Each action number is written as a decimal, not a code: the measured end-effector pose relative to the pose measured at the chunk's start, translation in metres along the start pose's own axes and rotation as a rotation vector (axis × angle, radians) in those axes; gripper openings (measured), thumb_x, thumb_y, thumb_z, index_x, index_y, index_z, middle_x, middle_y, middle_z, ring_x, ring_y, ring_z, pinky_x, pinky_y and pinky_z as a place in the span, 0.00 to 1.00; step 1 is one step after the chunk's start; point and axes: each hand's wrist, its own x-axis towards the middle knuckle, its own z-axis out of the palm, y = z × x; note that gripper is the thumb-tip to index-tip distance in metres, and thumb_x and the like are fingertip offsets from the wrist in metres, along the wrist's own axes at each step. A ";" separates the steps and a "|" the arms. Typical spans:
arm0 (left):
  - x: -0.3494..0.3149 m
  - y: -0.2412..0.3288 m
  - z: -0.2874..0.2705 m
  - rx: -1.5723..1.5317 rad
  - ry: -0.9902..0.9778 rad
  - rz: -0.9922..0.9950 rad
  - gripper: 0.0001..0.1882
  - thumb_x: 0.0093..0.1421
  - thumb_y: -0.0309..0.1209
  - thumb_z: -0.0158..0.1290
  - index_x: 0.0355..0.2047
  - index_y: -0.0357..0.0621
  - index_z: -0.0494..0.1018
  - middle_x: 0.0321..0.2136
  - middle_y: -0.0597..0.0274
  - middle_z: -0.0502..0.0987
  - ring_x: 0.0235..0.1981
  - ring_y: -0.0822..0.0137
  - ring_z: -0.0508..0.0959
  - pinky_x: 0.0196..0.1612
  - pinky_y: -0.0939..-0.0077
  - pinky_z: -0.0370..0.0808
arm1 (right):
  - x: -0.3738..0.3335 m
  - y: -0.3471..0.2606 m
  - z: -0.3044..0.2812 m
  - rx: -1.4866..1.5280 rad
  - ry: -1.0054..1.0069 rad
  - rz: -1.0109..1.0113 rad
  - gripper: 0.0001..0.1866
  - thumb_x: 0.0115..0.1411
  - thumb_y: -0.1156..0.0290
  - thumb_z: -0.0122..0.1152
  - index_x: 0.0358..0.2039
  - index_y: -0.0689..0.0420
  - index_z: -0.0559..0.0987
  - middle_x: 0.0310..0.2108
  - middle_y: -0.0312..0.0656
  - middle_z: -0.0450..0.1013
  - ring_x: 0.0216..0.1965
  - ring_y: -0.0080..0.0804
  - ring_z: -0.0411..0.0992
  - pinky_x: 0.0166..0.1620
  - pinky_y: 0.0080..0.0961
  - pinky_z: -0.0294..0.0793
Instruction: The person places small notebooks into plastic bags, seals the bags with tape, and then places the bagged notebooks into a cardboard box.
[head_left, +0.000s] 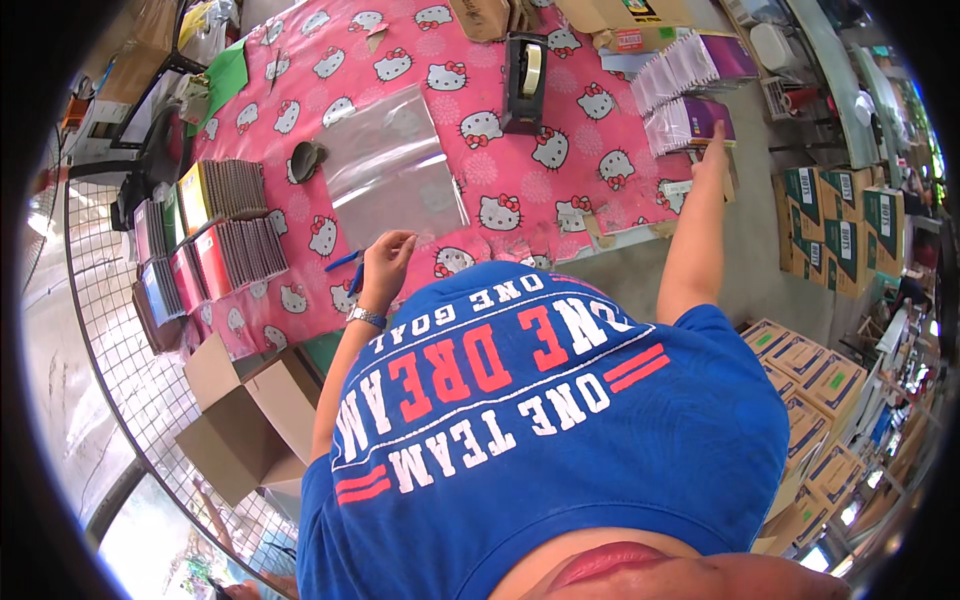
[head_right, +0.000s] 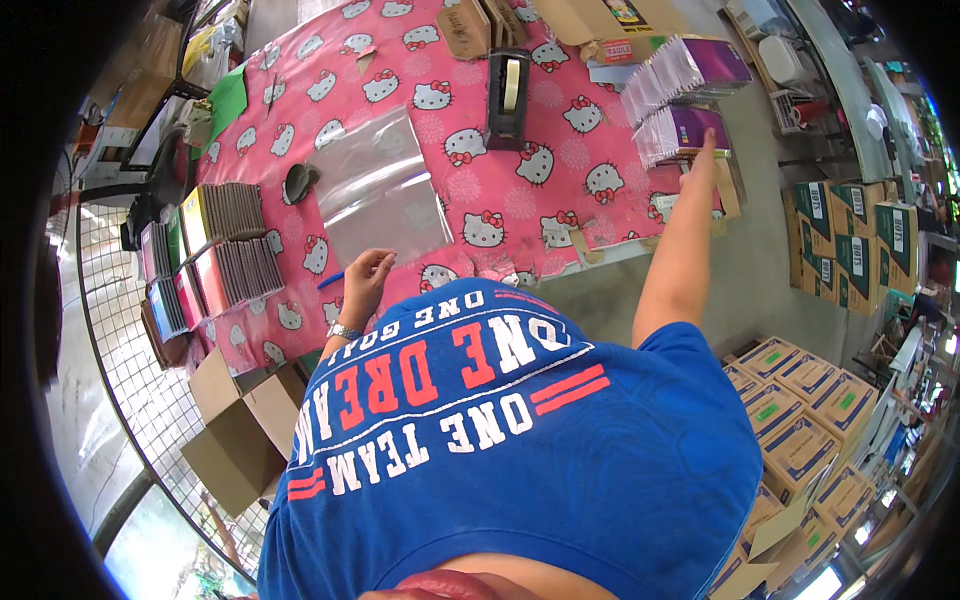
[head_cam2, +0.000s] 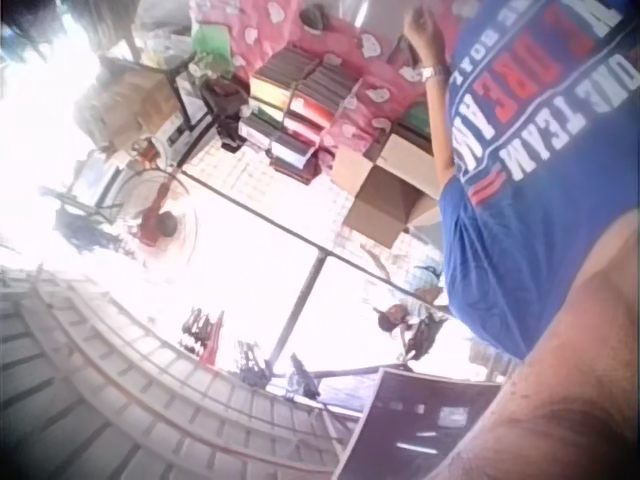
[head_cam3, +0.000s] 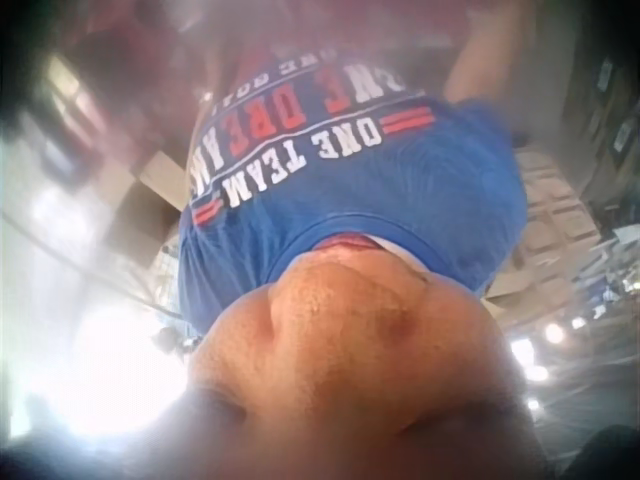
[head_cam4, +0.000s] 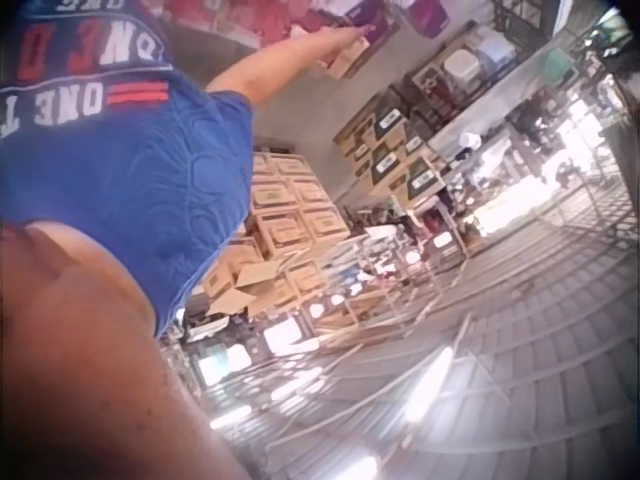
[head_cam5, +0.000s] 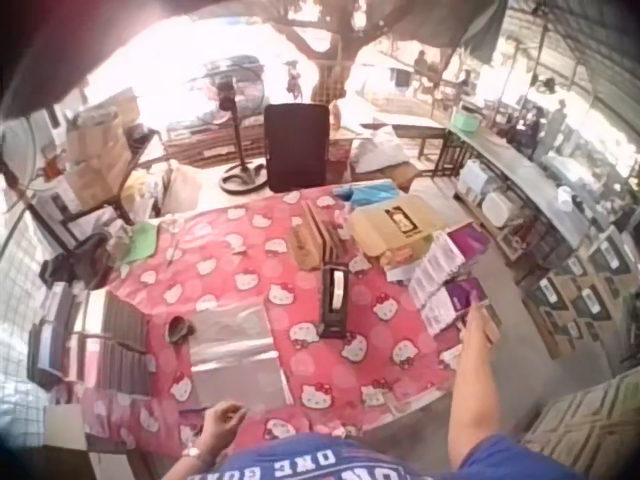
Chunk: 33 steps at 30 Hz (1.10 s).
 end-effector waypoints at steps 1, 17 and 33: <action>0.000 0.000 0.000 0.002 0.009 -0.004 0.09 0.59 0.30 0.54 0.33 0.36 0.77 0.29 0.55 0.78 0.29 0.68 0.79 0.36 0.76 0.75 | -0.003 0.007 -0.004 -0.086 -0.107 0.003 0.33 0.50 0.42 0.64 0.36 0.65 0.77 0.37 0.45 0.74 0.33 0.38 0.73 0.31 0.37 0.75; 0.063 0.078 0.051 -0.056 -0.238 0.221 0.10 0.57 0.29 0.53 0.37 0.39 0.77 0.34 0.50 0.78 0.36 0.57 0.80 0.42 0.69 0.75 | -0.035 -0.008 -0.025 0.329 -0.350 -0.129 0.22 0.52 0.67 0.66 0.45 0.60 0.71 0.35 0.39 0.72 0.30 0.30 0.72 0.29 0.29 0.74; -0.013 0.094 0.016 -0.022 -0.144 0.160 0.66 0.42 0.33 0.67 0.66 0.46 0.24 0.43 0.46 0.76 0.42 0.53 0.77 0.46 0.67 0.71 | -0.383 0.019 0.066 -0.818 -2.594 -1.761 0.18 0.41 0.68 0.64 0.36 0.53 0.77 0.37 0.42 0.75 0.43 0.42 0.71 0.50 0.35 0.69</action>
